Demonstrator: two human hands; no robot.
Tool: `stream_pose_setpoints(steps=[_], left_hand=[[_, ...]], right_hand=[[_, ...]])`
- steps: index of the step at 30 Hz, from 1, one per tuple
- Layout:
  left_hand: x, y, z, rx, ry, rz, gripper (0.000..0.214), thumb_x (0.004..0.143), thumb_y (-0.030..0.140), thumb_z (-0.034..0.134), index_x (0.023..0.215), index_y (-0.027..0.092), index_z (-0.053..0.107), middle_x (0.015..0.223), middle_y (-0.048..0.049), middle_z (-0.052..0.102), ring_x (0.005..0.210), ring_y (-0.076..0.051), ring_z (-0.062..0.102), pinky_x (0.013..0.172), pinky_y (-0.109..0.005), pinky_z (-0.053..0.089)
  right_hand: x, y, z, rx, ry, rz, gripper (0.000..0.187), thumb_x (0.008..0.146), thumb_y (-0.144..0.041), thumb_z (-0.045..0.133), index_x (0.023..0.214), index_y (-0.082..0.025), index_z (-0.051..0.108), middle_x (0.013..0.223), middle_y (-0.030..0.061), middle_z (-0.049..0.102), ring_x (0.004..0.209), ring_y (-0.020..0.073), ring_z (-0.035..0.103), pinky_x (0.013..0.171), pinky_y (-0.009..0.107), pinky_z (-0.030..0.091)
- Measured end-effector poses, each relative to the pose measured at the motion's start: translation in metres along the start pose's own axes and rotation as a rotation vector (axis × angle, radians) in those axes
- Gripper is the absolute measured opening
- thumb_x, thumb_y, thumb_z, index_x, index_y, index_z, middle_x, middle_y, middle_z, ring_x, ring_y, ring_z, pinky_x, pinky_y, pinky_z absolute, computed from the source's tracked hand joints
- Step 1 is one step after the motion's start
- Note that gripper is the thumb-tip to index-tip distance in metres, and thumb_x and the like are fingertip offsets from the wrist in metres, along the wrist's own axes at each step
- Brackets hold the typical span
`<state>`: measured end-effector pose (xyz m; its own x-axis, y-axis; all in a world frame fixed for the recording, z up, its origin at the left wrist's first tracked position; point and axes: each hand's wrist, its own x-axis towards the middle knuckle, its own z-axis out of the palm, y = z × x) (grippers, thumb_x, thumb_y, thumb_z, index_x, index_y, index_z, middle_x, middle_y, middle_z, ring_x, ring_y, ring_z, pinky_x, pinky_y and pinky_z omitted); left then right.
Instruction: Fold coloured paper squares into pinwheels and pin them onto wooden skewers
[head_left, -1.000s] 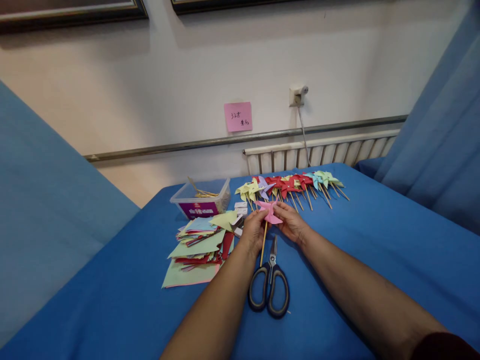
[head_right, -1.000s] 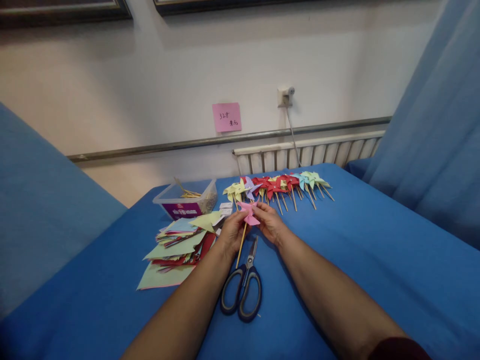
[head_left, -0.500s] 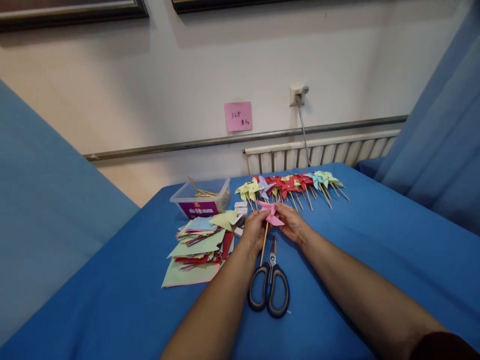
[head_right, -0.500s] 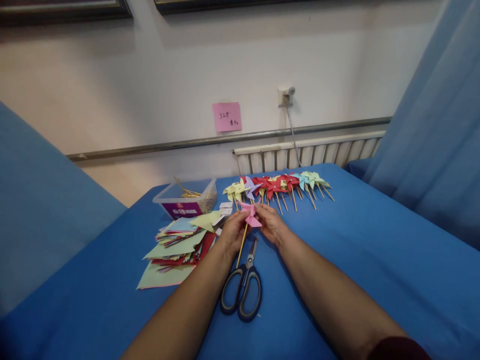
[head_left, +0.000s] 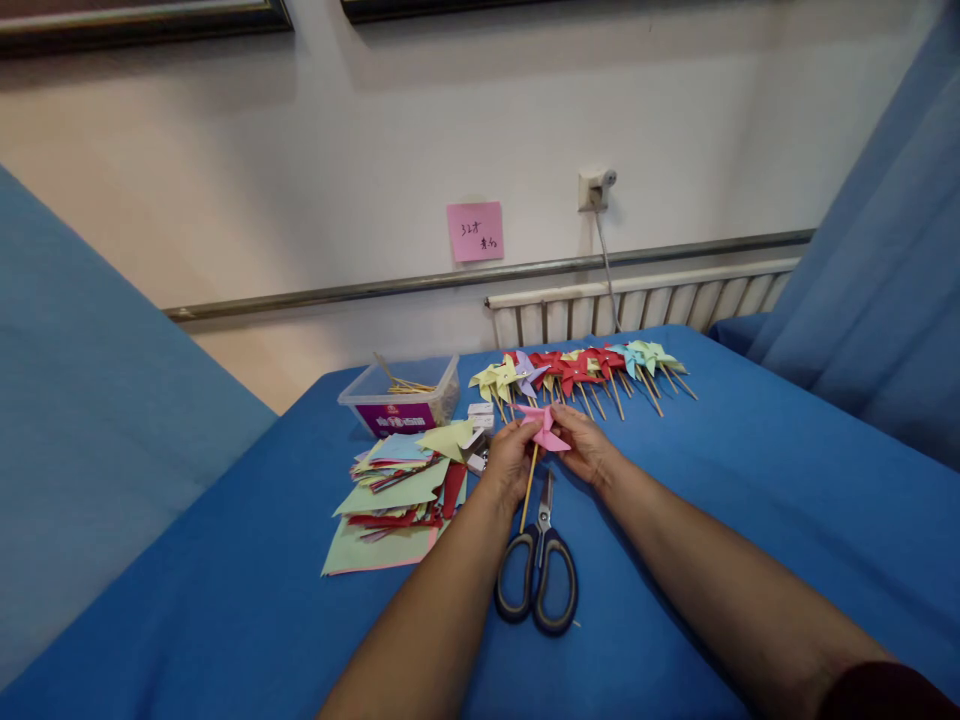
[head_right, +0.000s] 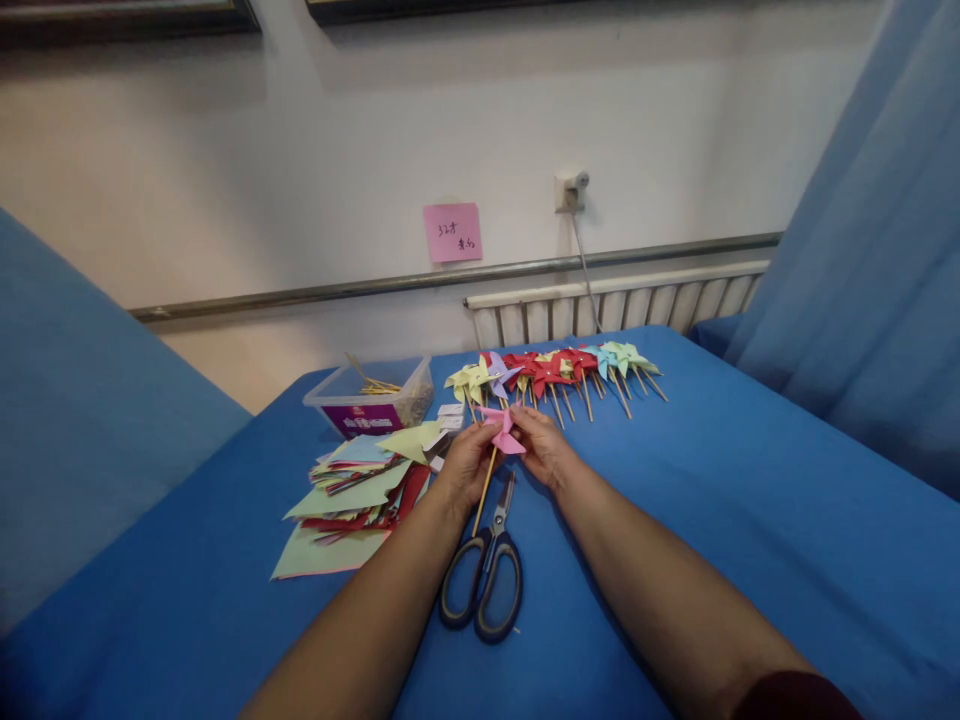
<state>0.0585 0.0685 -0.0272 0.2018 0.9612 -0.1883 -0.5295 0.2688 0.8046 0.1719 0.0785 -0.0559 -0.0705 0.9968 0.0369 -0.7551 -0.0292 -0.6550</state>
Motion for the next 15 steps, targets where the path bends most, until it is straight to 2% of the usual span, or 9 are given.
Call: stream_pose_setpoints(steps=[10,15], left_hand=[[-0.0001,-0.0016,-0.0003,0.005,-0.022,-0.001,0.022,0.058,0.016,0.076,0.076,0.012,0.064,0.065,-0.0042,0.066,0.055,-0.012,0.06,0.052,-0.021,0.044],[0.0001,-0.0025,0.001,0.006,-0.03,0.003,0.023,0.056,0.015,0.076,0.075,0.012,0.064,0.064,-0.0043,0.066,0.058,-0.014,0.062,0.054,-0.022,0.046]], right_hand=[[-0.0006,-0.0017,0.0006,0.04,0.038,0.03,0.026,0.071,-0.041,0.075,0.074,-0.018,0.064,0.064,-0.0015,0.065,0.056,0.0115,0.058,0.059,0.025,0.047],[0.002,-0.0004,-0.0015,0.003,0.061,-0.011,0.025,0.068,-0.04,0.077,0.072,-0.018,0.064,0.055,-0.0039,0.059,0.048,0.0098,0.051,0.051,0.024,0.043]])
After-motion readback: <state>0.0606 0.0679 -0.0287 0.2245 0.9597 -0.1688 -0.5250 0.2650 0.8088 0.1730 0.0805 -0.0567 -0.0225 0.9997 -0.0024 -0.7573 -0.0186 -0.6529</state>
